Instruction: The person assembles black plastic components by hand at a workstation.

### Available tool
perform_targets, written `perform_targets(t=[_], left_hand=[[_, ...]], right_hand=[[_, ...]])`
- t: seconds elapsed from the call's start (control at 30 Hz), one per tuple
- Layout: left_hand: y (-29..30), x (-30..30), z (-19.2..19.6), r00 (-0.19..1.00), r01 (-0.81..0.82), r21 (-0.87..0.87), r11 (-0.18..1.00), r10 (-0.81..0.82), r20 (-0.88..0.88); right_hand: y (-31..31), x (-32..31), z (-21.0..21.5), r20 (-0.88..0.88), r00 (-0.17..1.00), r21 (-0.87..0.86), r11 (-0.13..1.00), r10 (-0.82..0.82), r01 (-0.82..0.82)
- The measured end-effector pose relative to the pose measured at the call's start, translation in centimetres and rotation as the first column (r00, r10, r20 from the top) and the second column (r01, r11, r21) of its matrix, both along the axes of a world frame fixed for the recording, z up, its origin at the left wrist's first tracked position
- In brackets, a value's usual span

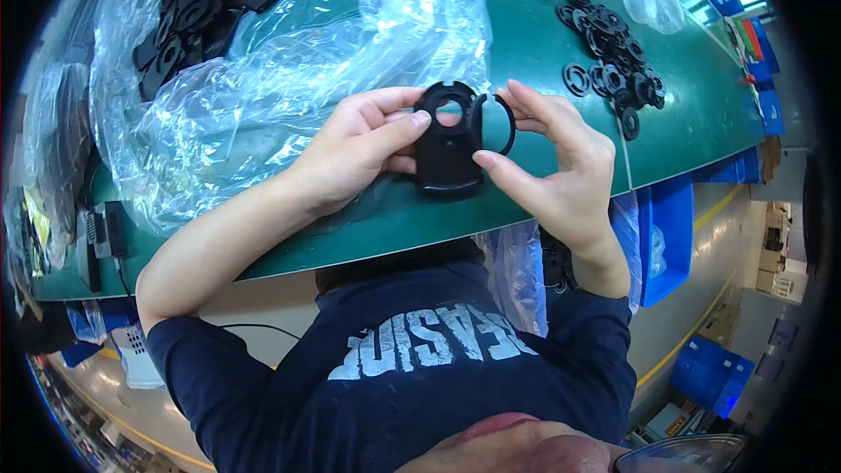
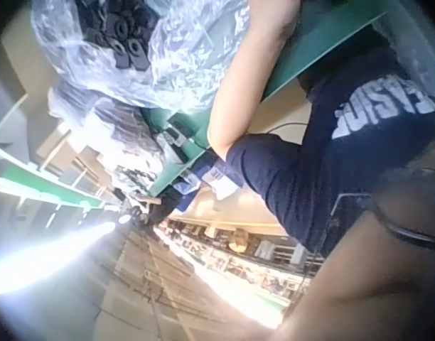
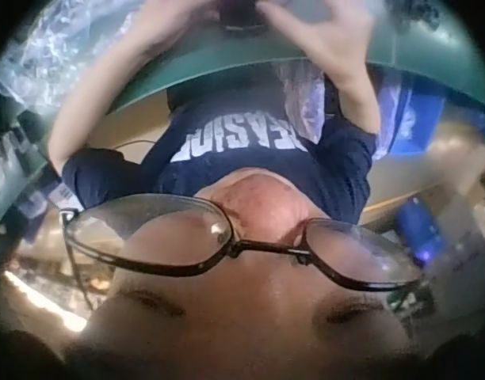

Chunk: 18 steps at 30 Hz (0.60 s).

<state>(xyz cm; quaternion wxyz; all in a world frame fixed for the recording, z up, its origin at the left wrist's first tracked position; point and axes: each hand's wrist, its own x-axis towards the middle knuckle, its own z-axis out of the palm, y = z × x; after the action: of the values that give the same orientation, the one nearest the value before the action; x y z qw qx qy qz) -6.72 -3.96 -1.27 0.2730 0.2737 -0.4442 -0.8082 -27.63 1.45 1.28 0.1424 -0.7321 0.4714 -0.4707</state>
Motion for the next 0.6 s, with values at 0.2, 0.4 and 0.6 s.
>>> perform_targets(t=[0.2, 0.4, 0.6], left_hand=[[-0.2, 0.3, -0.5, 0.995, 0.040, 0.021, 0.999, -0.038, -0.088], [-0.2, 0.5, -0.5, 0.992, 0.052, 0.030, 0.998, -0.048, -0.116], [0.0, 0.4, -0.4, 1.000, 0.023, -0.039, 0.999, -0.023, 0.004]], right_hand=[[-0.8, 2.2, 0.0, -0.239, 0.971, -0.099, 0.995, -0.011, -0.013], [-0.7, 2.8, -0.3, -0.281, 0.958, -0.111, 0.993, -0.063, 0.033], [-0.6, 3.0, -0.3, -0.298, 0.953, -0.124, 0.992, -0.061, 0.024]])
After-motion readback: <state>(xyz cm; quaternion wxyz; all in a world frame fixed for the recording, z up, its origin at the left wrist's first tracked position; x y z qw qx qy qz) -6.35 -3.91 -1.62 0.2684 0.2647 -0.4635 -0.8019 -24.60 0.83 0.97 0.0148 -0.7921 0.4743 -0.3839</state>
